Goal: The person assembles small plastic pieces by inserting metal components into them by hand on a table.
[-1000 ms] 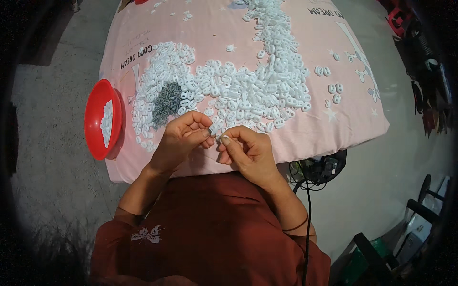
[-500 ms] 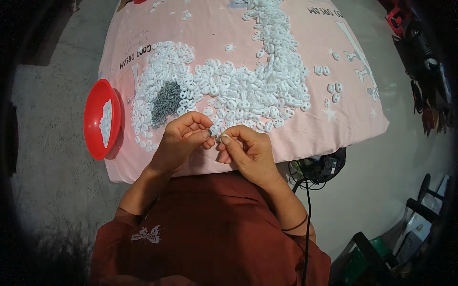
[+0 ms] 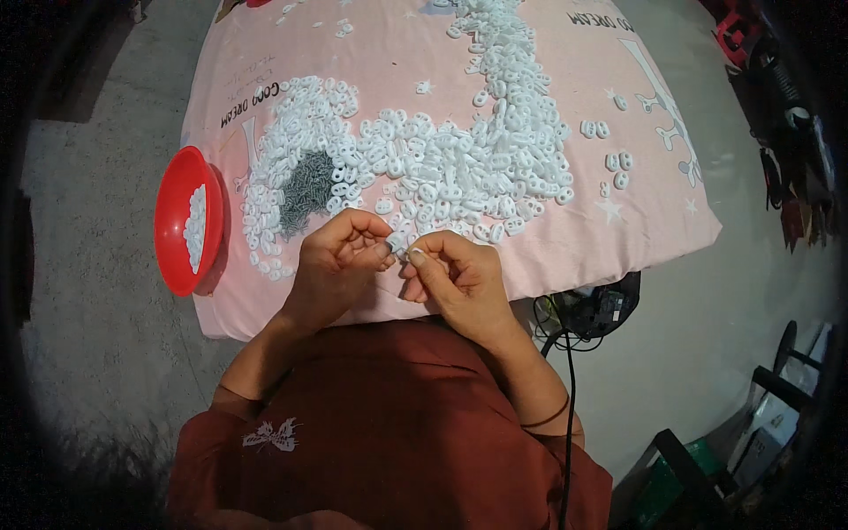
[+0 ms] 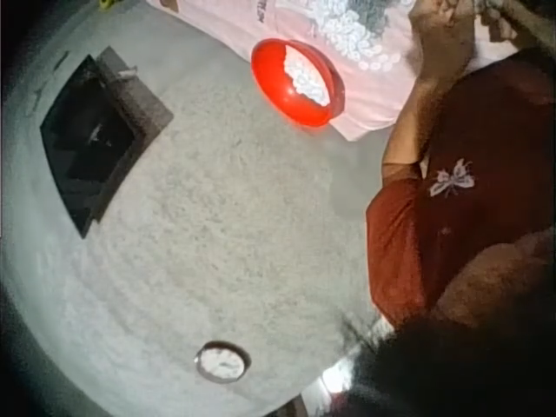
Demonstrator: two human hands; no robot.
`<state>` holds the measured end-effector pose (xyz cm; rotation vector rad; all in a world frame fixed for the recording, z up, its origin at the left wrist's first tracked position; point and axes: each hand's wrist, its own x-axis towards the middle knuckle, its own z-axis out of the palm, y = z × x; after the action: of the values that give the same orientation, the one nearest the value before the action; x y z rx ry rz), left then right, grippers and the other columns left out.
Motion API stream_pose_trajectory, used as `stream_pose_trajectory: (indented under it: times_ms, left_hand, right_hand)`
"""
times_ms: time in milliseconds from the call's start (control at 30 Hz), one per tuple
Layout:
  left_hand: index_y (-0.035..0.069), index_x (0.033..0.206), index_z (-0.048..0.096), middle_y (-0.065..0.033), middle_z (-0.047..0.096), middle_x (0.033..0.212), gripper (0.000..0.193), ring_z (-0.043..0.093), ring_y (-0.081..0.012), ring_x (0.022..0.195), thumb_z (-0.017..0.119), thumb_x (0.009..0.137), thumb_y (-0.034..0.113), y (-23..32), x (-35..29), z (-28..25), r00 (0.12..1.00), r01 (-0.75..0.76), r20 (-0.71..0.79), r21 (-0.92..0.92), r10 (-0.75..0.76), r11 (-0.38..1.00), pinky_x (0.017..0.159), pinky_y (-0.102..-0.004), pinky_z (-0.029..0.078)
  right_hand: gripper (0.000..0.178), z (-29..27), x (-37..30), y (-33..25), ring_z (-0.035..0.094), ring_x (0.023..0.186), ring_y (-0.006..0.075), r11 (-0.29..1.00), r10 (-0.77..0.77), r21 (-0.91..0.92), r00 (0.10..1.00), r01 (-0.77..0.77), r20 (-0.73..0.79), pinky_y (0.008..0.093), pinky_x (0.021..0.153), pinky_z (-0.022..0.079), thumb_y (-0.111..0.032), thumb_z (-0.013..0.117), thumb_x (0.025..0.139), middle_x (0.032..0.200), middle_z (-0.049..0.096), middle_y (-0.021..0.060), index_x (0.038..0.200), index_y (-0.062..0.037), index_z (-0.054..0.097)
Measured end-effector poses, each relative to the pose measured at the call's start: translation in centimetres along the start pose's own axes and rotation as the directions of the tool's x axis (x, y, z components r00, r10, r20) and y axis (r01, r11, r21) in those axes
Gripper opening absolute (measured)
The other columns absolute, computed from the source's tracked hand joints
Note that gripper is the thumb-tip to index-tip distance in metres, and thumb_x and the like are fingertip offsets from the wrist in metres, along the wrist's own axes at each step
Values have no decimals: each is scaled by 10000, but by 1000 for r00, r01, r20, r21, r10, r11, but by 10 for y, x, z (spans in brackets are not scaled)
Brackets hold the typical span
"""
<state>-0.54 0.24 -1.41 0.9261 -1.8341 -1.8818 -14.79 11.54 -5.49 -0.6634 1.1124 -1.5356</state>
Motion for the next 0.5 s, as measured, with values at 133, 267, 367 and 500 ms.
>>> stream_pose_trajectory:
  times_ms: [133,267,367,500]
  left_hand:
    - [-57,1052,562,-15,574,864,140,532,-31,762,563,915,-25,-1,0,1,1000,-19,-16,12,19,1000,663,-179,458]
    - [-54,1030,577,-13,584,847,119,540,-33,753,568,918,-16,-2,-1,3,998,-39,-35,95,42,995,655,-185,462]
    - [-52,1018,586,-10,588,833,111,545,-34,754,574,916,-12,-7,-1,4,997,-66,-38,49,68,997,659,-191,471]
    - [-53,1022,588,-21,602,829,118,562,-43,758,579,917,0,0,-2,5,996,-70,-41,76,74,995,667,-201,483]
  right_hand:
    - [124,1,-1,-1,593,610,47,1000,-9,1,1000,9,-7,180,506,448,-83,547,991,769,655,28,958,11,620]
    - [123,1,0,2,594,612,46,1000,-18,10,1000,18,0,179,509,450,-84,547,991,772,655,28,962,12,618]
    - [123,0,0,0,594,613,45,1000,-9,-1,1000,9,-4,176,508,447,-86,546,993,771,655,25,963,10,618]
    - [122,0,0,1,594,613,45,1000,-16,7,1000,16,-3,175,506,444,-88,548,993,770,655,23,964,8,618]
